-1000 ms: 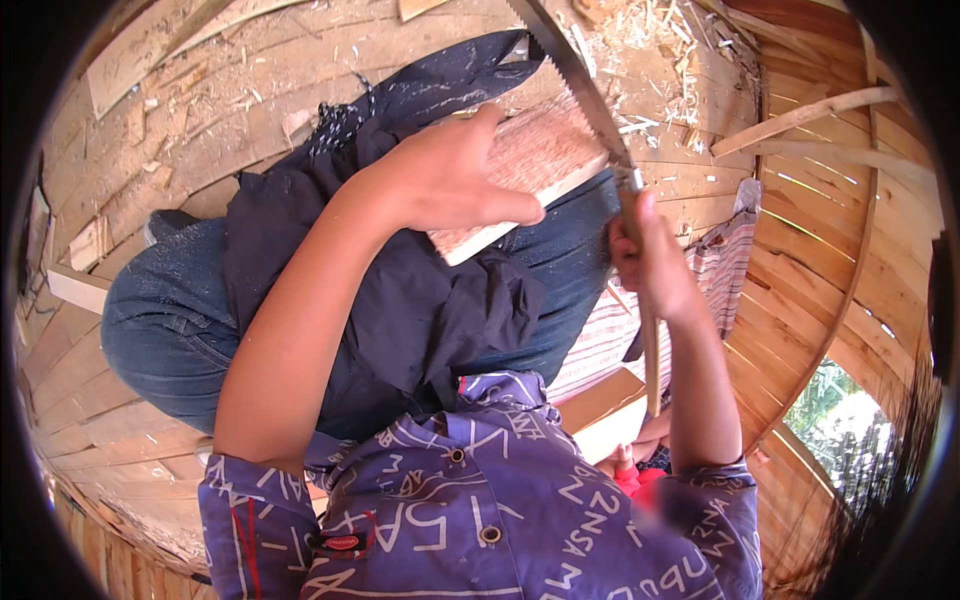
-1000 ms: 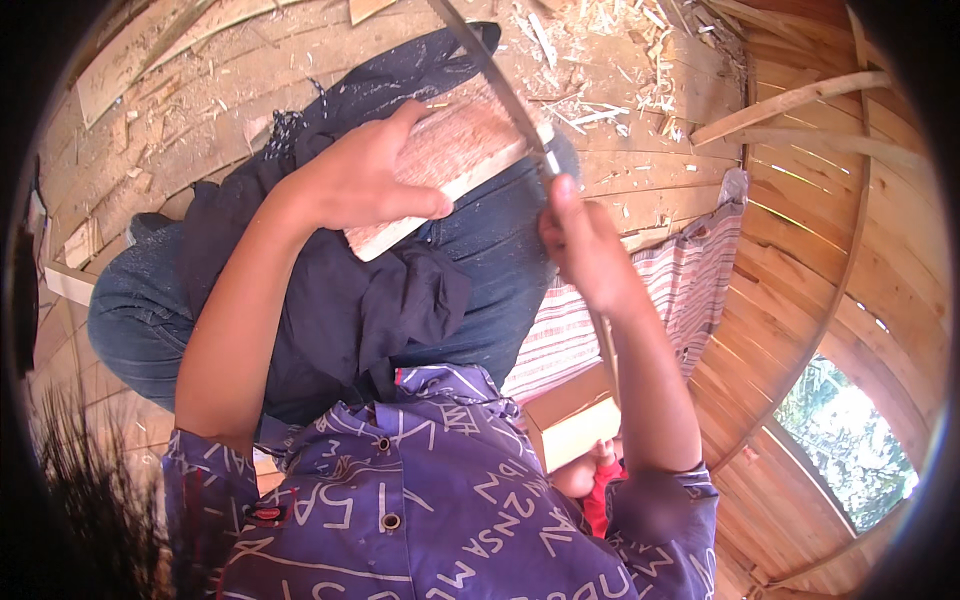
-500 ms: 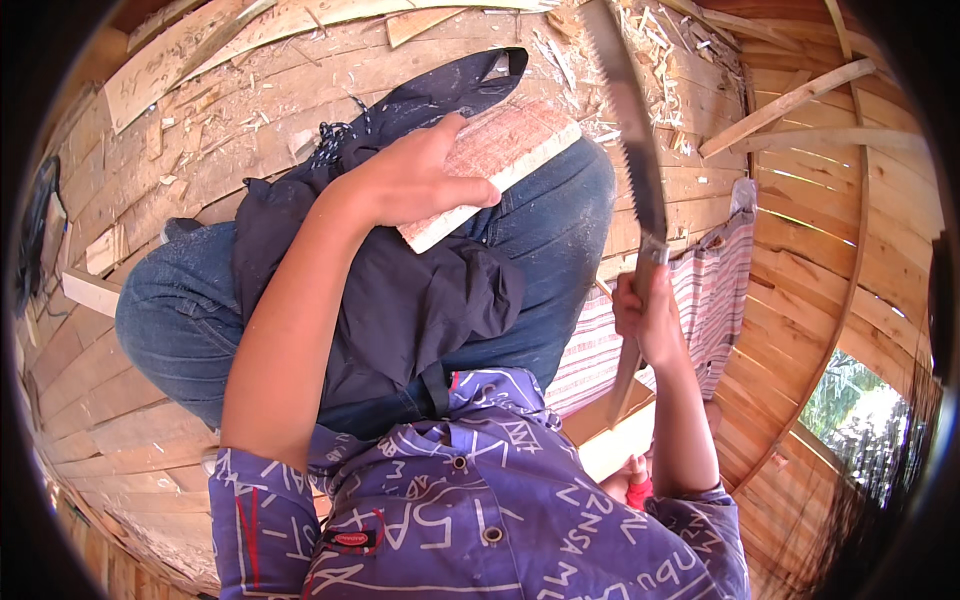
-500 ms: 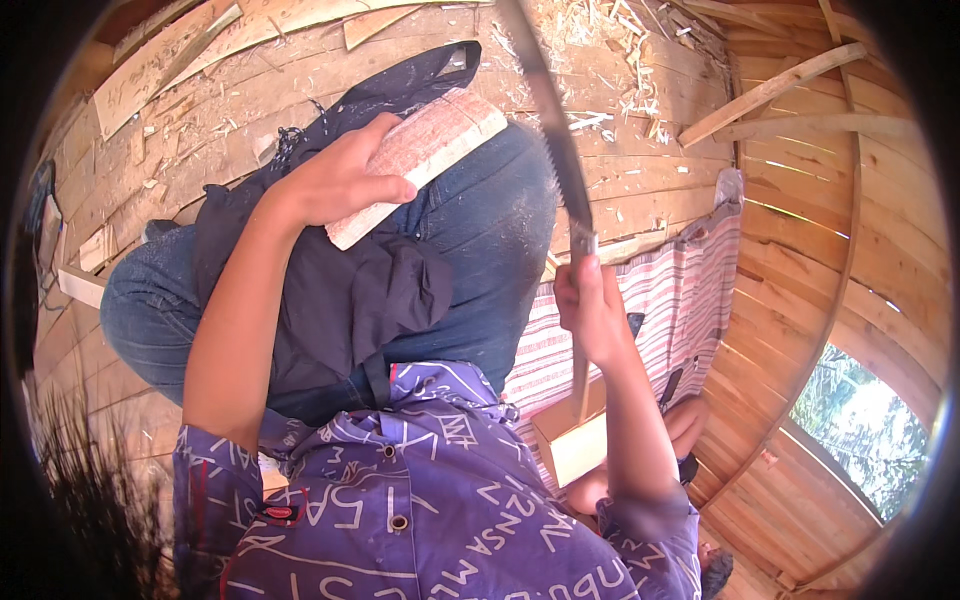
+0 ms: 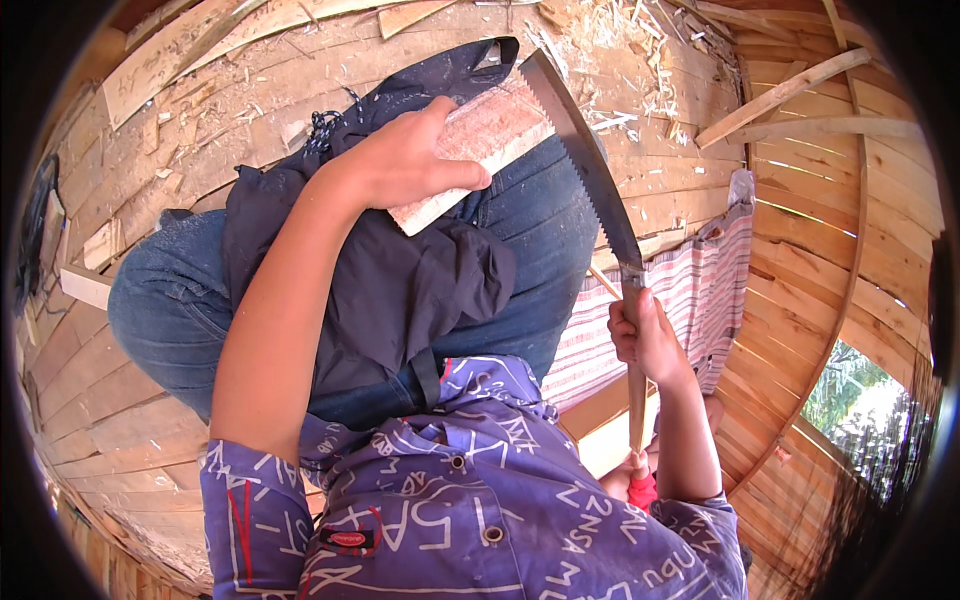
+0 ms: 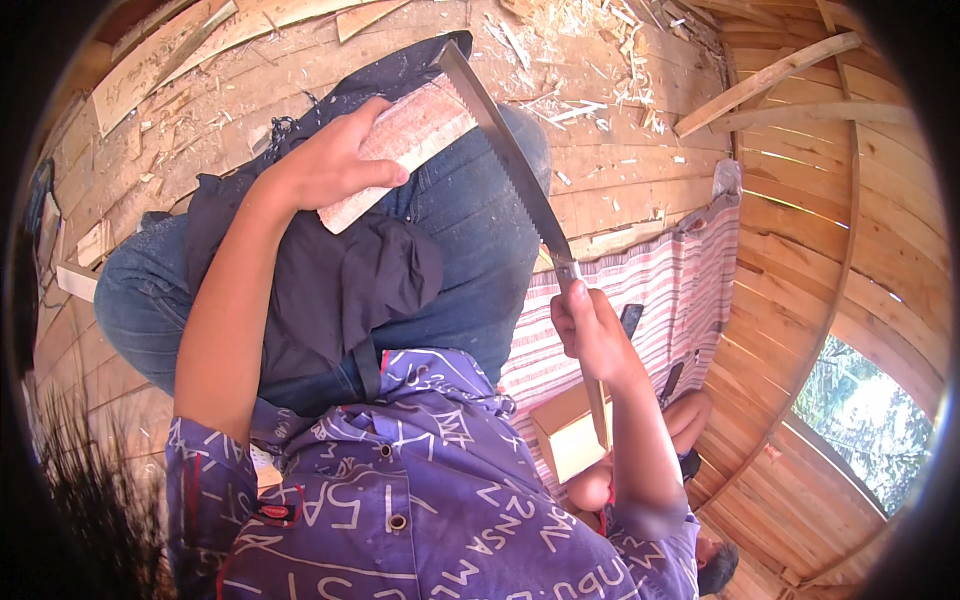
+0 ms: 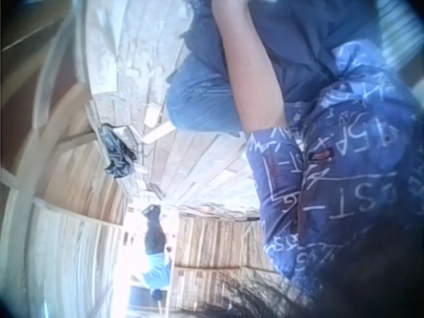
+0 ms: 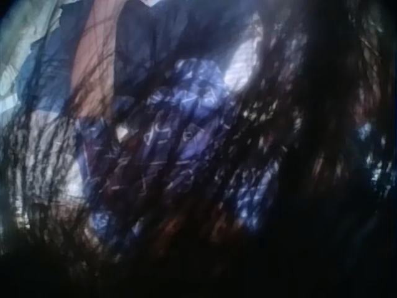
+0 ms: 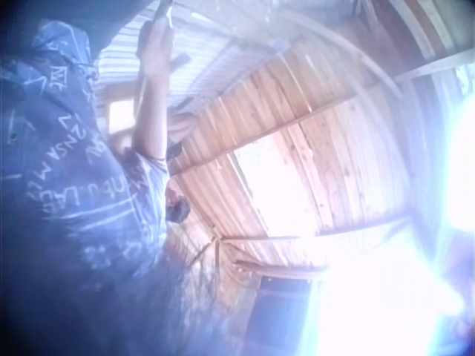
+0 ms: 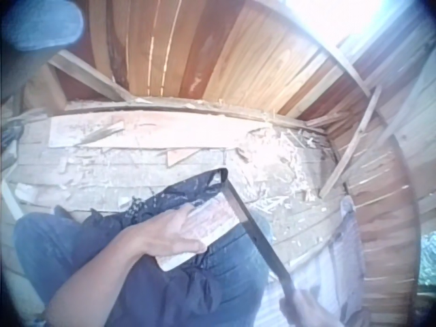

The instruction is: The person sits on a wooden floor and uses a hand saw to cut a small piece of wood held between their legs. They repeatedly saw back and forth, pause to reposition the wood, and continue cutting until the piece is separated.

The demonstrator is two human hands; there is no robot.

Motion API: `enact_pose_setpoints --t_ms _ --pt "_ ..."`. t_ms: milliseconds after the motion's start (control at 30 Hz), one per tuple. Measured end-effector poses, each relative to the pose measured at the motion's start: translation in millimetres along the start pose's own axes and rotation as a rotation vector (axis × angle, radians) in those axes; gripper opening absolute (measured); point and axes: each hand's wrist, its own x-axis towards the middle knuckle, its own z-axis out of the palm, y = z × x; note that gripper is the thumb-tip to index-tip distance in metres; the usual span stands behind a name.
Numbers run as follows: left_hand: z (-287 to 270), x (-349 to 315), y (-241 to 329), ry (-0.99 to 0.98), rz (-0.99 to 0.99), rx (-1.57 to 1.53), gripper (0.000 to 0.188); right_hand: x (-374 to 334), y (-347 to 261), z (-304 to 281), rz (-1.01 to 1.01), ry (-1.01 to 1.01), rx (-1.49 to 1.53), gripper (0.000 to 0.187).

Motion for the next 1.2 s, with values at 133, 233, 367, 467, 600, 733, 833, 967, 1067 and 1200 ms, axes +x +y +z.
enact_pose_setpoints --t_ms 133,233,367,467,600,733,833,967,1067,1200 --pt "-2.0 -1.9 1.8 0.0 0.004 -0.005 0.099 0.1 2.7 -2.9 0.009 -0.022 -0.028 0.064" --pt "-1.2 -1.5 1.8 -0.007 0.002 0.0 0.1 -3.7 -3.0 -0.6 0.022 0.035 -0.098 0.064" --pt "1.4 0.1 2.5 0.014 -0.002 0.084 0.095 -9.5 -12.8 -3.9 -0.011 0.088 -0.278 0.063" --pt "2.1 2.2 2.8 0.024 0.001 0.128 0.088 -11.6 -28.8 -9.9 0.06 0.078 -0.351 0.063" --pt "7.7 -1.2 3.9 0.085 0.004 0.225 0.082 -17.0 -62.7 -13.3 0.224 0.148 -0.555 0.065" --pt "5.1 -4.5 12.3 0.064 -0.025 0.215 0.084 -13.4 -100.0 -27.9 0.391 0.055 -0.498 0.062" --pt "6.3 0.9 4.5 0.098 -0.024 0.167 0.082 0.1 -123.3 -20.6 0.488 0.099 -0.57 0.062" --pt "0.5 3.6 -2.4 0.082 -0.043 0.137 0.08 23.6 -137.3 -7.2 0.464 0.148 -0.624 0.067" --pt "-2.1 8.9 -5.6 0.102 -0.042 0.135 0.079 46.1 -149.3 -6.7 0.543 0.078 -0.527 0.067" --pt "3.9 7.9 -5.1 0.103 0.036 0.084 0.078 63.7 -168.7 -2.2 0.572 0.096 -0.562 0.068"
